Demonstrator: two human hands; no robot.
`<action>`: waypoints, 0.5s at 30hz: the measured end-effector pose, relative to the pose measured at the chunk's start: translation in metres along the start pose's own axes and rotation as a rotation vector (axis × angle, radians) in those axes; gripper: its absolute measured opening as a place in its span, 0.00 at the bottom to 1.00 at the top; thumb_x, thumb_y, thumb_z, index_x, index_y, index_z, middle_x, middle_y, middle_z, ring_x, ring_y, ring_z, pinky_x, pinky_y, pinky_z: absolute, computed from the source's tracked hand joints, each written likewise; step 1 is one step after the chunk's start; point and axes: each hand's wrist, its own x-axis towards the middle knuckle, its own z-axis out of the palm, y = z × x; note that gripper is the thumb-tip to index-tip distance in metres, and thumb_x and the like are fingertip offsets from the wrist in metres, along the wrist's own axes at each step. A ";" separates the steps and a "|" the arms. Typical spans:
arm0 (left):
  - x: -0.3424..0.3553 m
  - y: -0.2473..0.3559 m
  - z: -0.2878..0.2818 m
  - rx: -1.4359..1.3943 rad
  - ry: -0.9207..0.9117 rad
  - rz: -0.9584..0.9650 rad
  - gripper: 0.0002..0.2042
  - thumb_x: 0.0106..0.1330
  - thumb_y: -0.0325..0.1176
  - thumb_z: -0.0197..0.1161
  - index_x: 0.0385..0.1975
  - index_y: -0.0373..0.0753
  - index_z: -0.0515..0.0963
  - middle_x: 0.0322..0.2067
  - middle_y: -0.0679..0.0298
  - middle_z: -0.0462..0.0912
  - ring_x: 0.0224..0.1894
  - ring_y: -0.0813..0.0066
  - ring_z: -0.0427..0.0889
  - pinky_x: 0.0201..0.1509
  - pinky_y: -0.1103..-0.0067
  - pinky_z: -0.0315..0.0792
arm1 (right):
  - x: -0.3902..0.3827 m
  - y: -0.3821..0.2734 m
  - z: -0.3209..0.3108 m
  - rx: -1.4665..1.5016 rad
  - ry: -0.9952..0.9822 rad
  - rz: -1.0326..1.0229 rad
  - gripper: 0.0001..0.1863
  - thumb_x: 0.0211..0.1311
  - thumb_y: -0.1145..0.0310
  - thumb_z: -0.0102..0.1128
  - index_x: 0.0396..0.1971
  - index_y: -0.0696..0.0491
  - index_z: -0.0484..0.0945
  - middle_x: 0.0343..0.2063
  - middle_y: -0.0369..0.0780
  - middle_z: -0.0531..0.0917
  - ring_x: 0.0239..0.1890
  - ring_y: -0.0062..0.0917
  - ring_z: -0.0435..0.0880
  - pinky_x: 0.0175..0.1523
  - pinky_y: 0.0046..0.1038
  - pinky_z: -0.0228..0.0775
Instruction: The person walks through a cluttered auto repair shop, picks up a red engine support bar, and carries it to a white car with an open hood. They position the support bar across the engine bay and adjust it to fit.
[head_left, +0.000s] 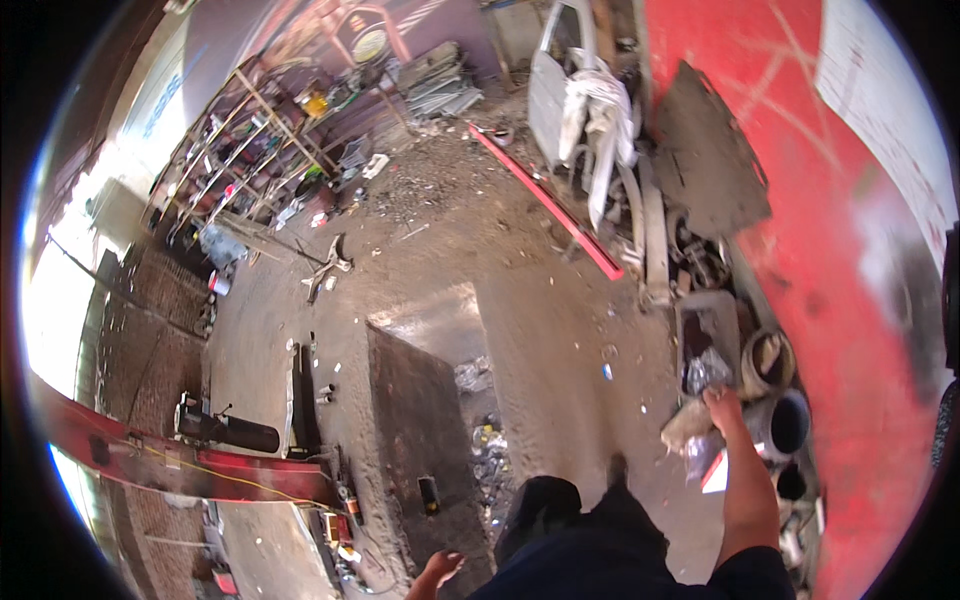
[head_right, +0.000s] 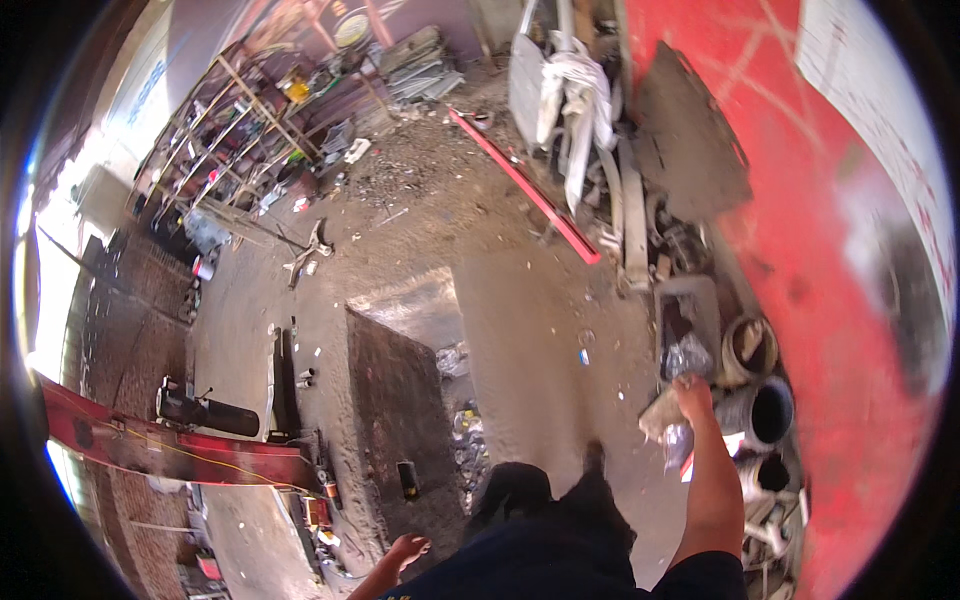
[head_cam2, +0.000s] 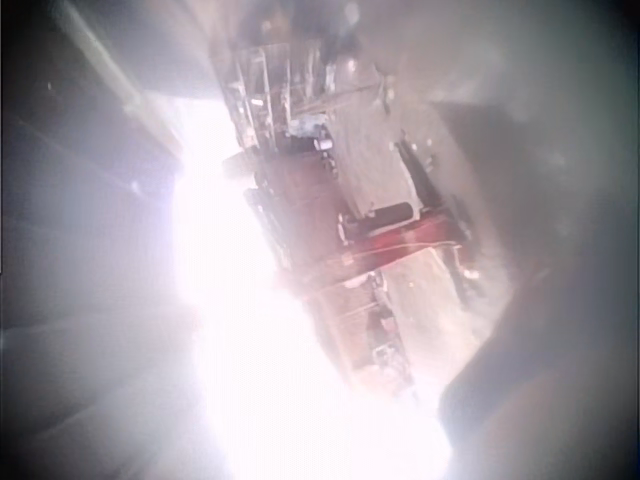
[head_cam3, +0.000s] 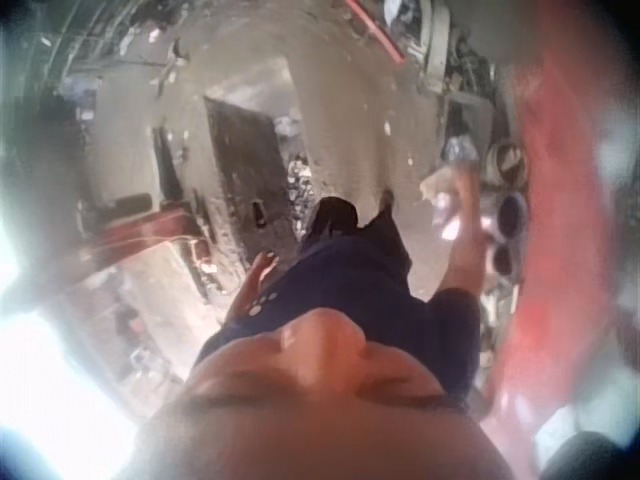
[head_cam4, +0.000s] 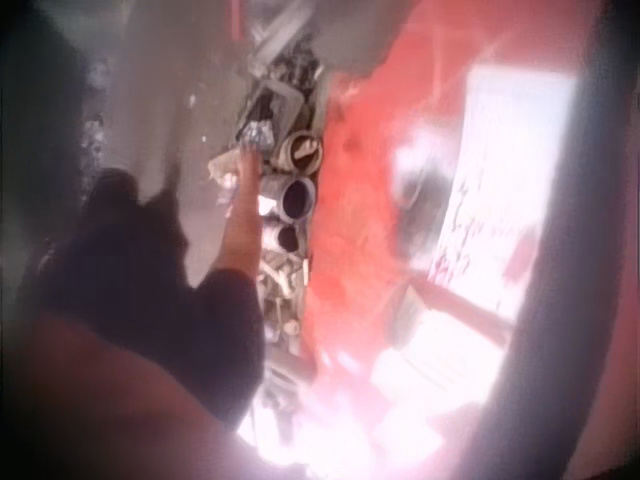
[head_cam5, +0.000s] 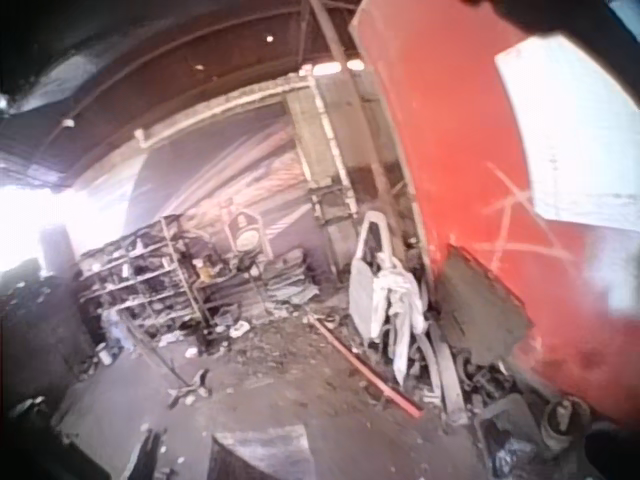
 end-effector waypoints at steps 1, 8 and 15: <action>0.007 0.017 0.001 -0.213 0.072 -0.085 0.18 0.65 0.47 0.60 0.41 0.38 0.84 0.35 0.54 0.86 0.38 0.63 0.86 0.43 0.70 0.77 | 0.047 -0.054 -0.012 0.089 0.012 -0.093 0.27 0.60 0.51 0.63 0.46 0.61 0.78 0.39 0.54 0.84 0.46 0.45 0.83 0.49 0.41 0.74; 0.117 0.047 -0.012 -0.212 -0.044 0.293 0.17 0.66 0.45 0.59 0.35 0.35 0.82 0.30 0.59 0.84 0.33 0.68 0.82 0.39 0.71 0.76 | 0.193 -0.313 -0.011 0.118 -0.149 -0.131 0.27 0.63 0.48 0.59 0.39 0.62 0.78 0.38 0.53 0.84 0.43 0.44 0.82 0.49 0.38 0.73; 0.288 0.284 -0.181 0.336 0.036 0.106 0.21 0.63 0.55 0.59 0.35 0.41 0.83 0.37 0.48 0.85 0.44 0.50 0.83 0.46 0.60 0.76 | 0.177 -0.211 0.105 -0.647 -0.882 -0.156 0.26 0.63 0.44 0.55 0.44 0.53 0.83 0.46 0.51 0.83 0.51 0.45 0.81 0.57 0.42 0.72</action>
